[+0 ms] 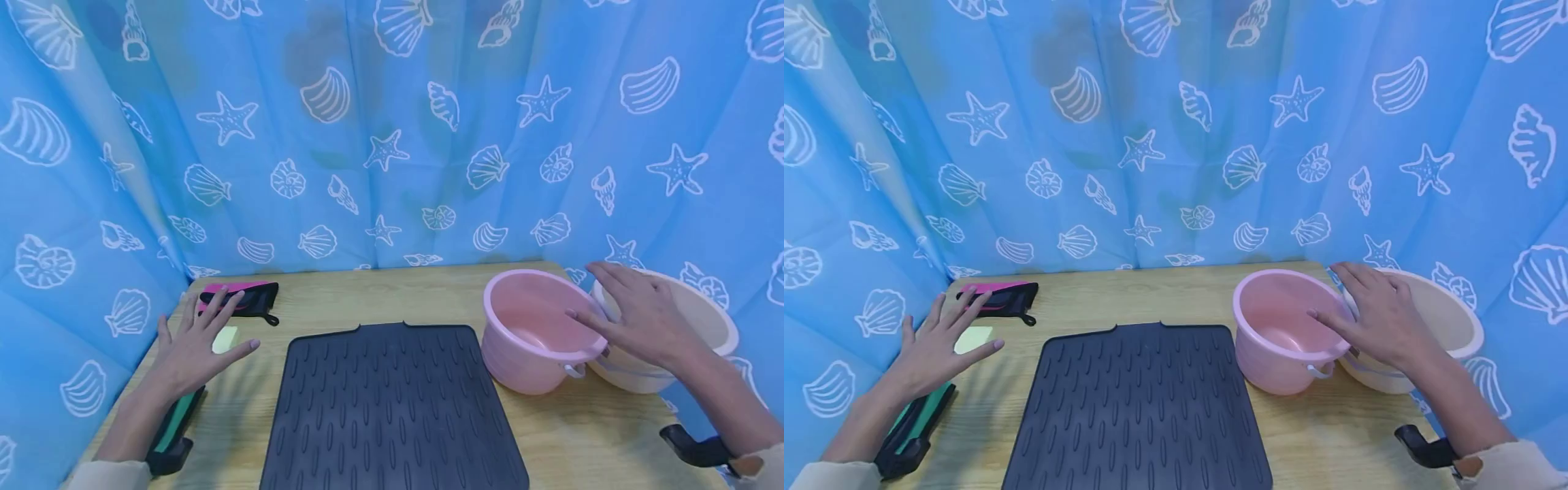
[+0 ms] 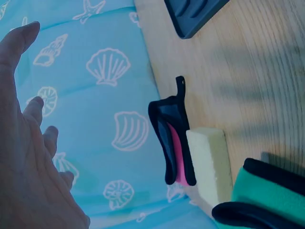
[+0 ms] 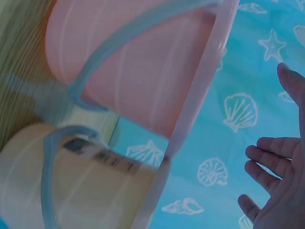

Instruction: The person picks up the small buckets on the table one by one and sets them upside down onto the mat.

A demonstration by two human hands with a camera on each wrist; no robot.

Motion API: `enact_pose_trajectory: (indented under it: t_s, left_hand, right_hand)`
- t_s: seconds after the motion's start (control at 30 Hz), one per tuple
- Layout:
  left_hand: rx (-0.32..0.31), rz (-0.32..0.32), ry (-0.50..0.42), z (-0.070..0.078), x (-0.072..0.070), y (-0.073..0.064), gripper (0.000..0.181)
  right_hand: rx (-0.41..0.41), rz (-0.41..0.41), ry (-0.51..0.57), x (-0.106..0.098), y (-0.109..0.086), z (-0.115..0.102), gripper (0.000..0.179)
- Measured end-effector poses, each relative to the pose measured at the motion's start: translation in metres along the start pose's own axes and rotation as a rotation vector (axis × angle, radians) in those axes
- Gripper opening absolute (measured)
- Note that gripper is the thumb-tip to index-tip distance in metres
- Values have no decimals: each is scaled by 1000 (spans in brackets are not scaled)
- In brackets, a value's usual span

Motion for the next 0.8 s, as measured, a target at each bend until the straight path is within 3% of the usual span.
enact_pose_trajectory:
  t_s: [0.23, 0.43, 0.6, 0.7, 0.8]
  left_hand:
    - [-1, -16, 4, 6, 6, 0, 95]
    - [27, -9, -20, 12, 14, -1, 94]
    - [40, -3, -29, 14, 19, -1, 93]
    - [44, -3, -31, 15, 23, 0, 93]
    - [49, -3, -30, 17, 25, 0, 93]
  right_hand:
    - [-80, 134, 152, -4, -10, -26, 69]
    - [-65, 278, 233, -5, -23, -49, 35]
    - [90, 272, 378, -6, -36, -67, 18]
    - [211, 246, 478, -5, -47, -78, 19]
    - [280, 211, 582, -3, -55, -87, 22]
Point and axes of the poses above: each hand's wrist, its own y-axis towards the middle knuckle, its own x-axis out of the palm, z = x × y, the point moved 2 cm from there along y, towards the middle knuckle, and after that the axes turned 6 degrees about -y, right-handed, at the moved point
